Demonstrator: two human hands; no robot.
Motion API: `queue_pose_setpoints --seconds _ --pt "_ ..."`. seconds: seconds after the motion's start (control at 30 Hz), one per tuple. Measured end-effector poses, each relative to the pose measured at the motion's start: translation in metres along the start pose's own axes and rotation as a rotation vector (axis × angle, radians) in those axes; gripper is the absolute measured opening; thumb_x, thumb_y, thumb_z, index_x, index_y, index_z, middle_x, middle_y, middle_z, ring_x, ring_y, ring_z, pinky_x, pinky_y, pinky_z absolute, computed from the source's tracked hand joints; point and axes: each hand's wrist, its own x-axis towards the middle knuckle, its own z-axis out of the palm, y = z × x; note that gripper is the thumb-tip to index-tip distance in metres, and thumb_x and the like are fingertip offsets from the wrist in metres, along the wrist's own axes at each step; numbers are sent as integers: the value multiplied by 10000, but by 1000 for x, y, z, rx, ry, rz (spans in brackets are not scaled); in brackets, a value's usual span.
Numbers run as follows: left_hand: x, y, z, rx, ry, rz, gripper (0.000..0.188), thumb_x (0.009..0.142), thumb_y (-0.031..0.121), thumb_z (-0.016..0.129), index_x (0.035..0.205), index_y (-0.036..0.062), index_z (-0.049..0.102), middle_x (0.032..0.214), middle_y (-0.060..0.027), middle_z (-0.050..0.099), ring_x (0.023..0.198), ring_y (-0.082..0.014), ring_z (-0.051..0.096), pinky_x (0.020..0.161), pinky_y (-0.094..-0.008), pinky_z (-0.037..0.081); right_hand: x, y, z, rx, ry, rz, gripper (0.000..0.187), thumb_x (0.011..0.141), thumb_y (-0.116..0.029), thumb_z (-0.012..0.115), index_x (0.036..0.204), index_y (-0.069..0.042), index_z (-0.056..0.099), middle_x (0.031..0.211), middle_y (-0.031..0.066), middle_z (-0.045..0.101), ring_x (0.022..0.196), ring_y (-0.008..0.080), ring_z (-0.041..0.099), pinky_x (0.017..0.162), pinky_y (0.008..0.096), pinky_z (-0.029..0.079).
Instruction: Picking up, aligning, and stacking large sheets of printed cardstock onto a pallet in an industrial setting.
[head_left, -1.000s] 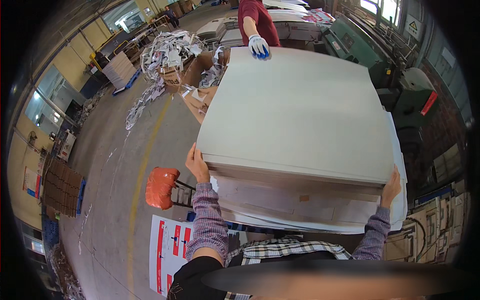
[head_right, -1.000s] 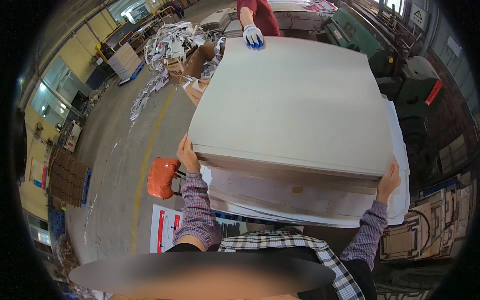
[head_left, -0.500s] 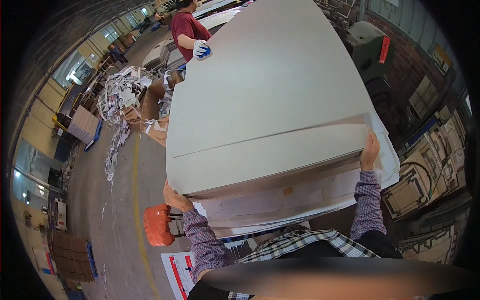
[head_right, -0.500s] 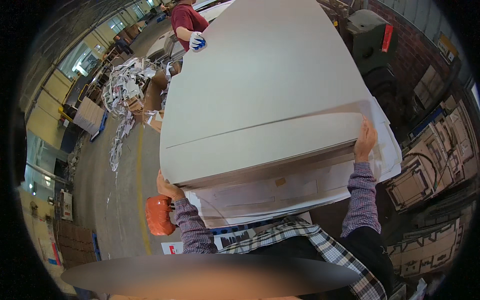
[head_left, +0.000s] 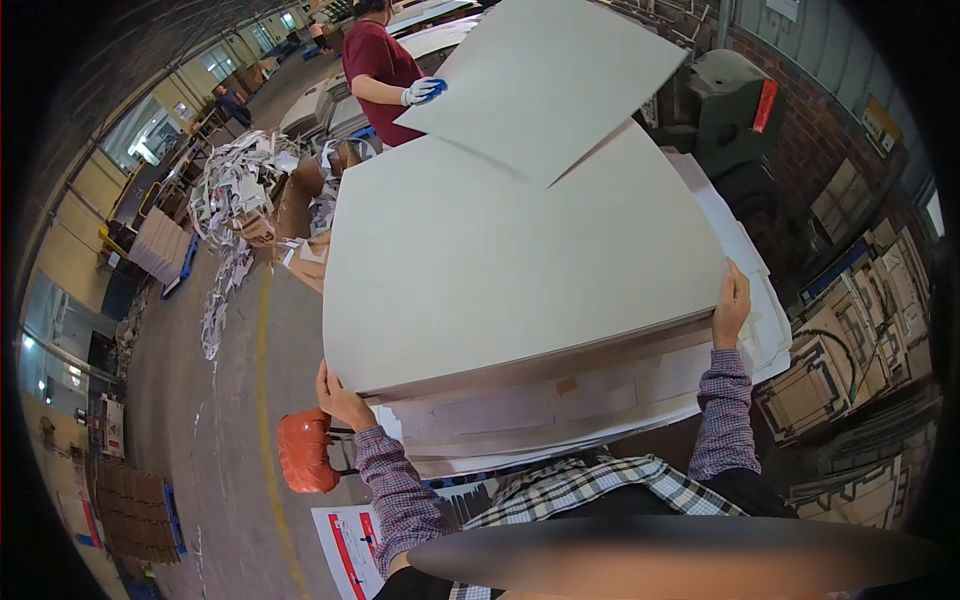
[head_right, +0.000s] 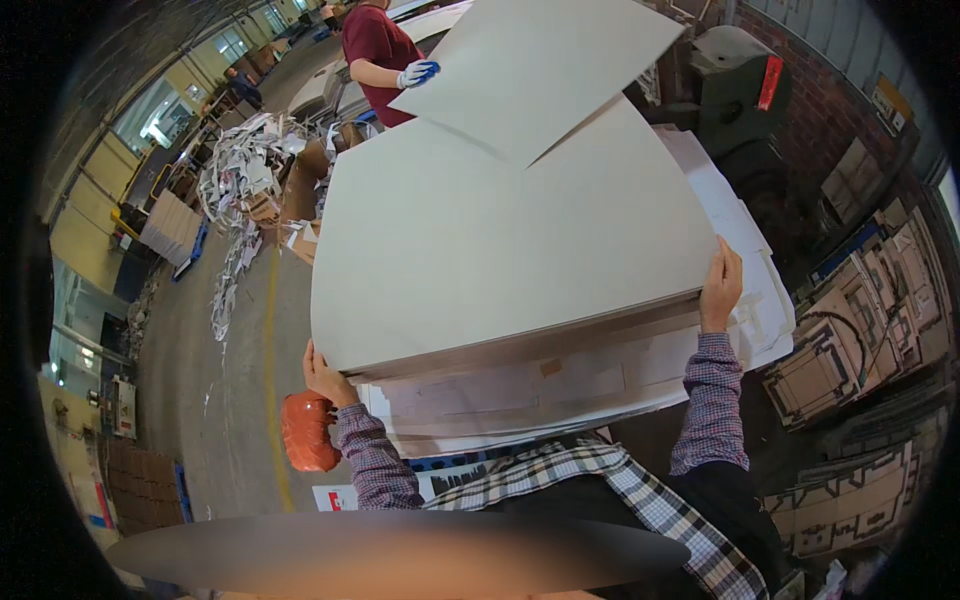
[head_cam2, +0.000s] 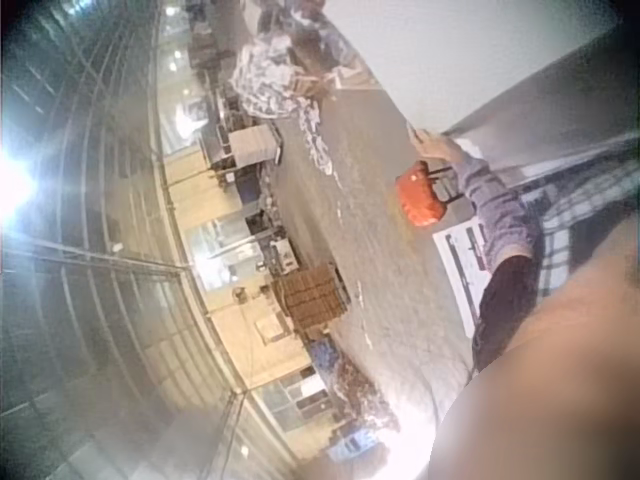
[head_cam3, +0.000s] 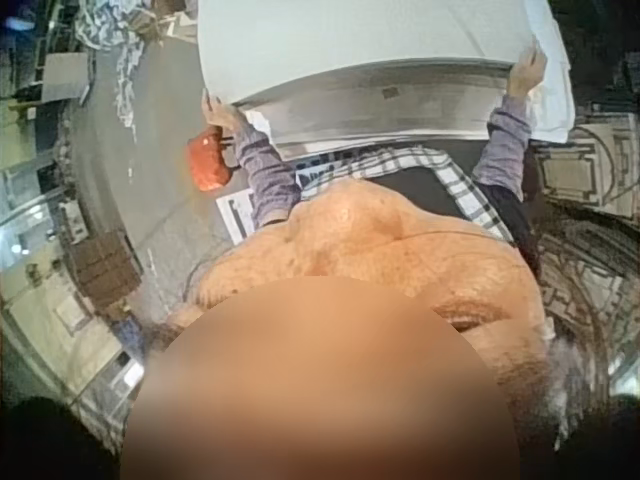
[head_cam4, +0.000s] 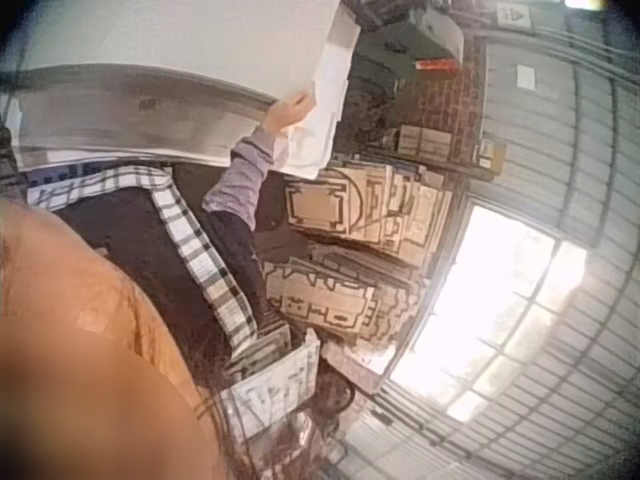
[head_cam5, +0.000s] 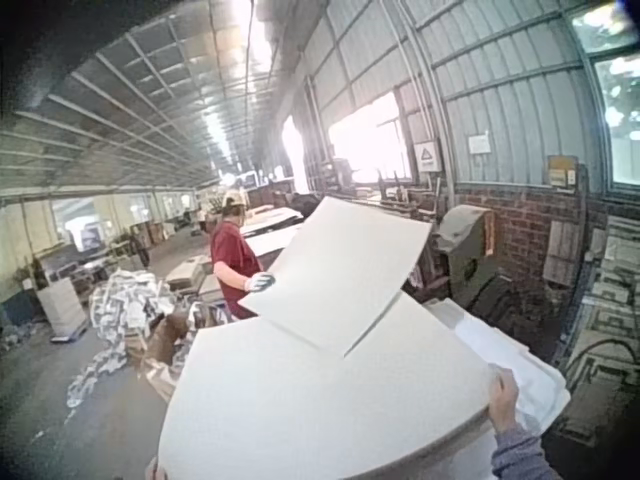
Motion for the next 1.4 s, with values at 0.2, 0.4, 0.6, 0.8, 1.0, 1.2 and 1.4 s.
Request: queue_pose_setpoints --seconds 0.2,0.4,0.6,0.8,1.0,1.2,1.4 --pt "6 -8 -5 168 -58 170 322 922 70 472 1157 -92 622 1138 -154 646 988 -237 615 883 -327 486 1 -2 5 -15 -37 47 309 998 -160 472 1227 -27 631 1159 115 649 1067 232 602 931 305 447" --pt "5 -6 -3 207 -56 200 332 920 84 451 1131 -101 628 1125 -167 649 1012 -264 609 904 -349 469 2 -1 1 -53 -57 22 328 1003 -187 457 1247 -43 621 1175 117 638 1093 245 590 958 314 434" --pt "12 -14 -8 274 -75 237 323 910 78 457 1110 -103 634 1126 -177 650 1013 -280 612 909 -359 467 3 -2 2 -63 -111 34 354 1012 -221 431 1275 -54 600 1187 111 615 1105 249 571 971 317 419" --pt "10 -11 -2 236 -77 212 320 915 85 463 1109 -102 636 1129 -177 650 1018 -287 611 913 -363 466 4 2 2 -85 -121 24 361 1018 -230 421 1287 -63 593 1161 110 610 1086 251 567 964 320 418" --pt "11 -12 0 229 -93 213 324 915 85 463 1127 -93 633 1155 -168 639 1039 -282 600 926 -365 460 5 2 1 -92 -126 7 361 1018 -226 416 1291 -65 588 1170 111 608 1091 254 565 964 317 417" --pt "14 -16 -1 242 -102 202 316 915 81 463 1120 -84 639 1149 -161 639 1033 -269 599 923 -361 458 8 0 2 -98 -128 9 358 1016 -217 414 1290 -67 589 1130 117 607 1058 256 567 940 318 421" --pt "13 -12 1 121 -81 120 315 919 78 461 1131 -79 633 1128 -149 641 1016 -255 597 906 -354 464 7 1 2 -84 -123 -2 357 1014 -218 417 1289 -71 591 1081 118 600 1012 258 564 915 320 426"
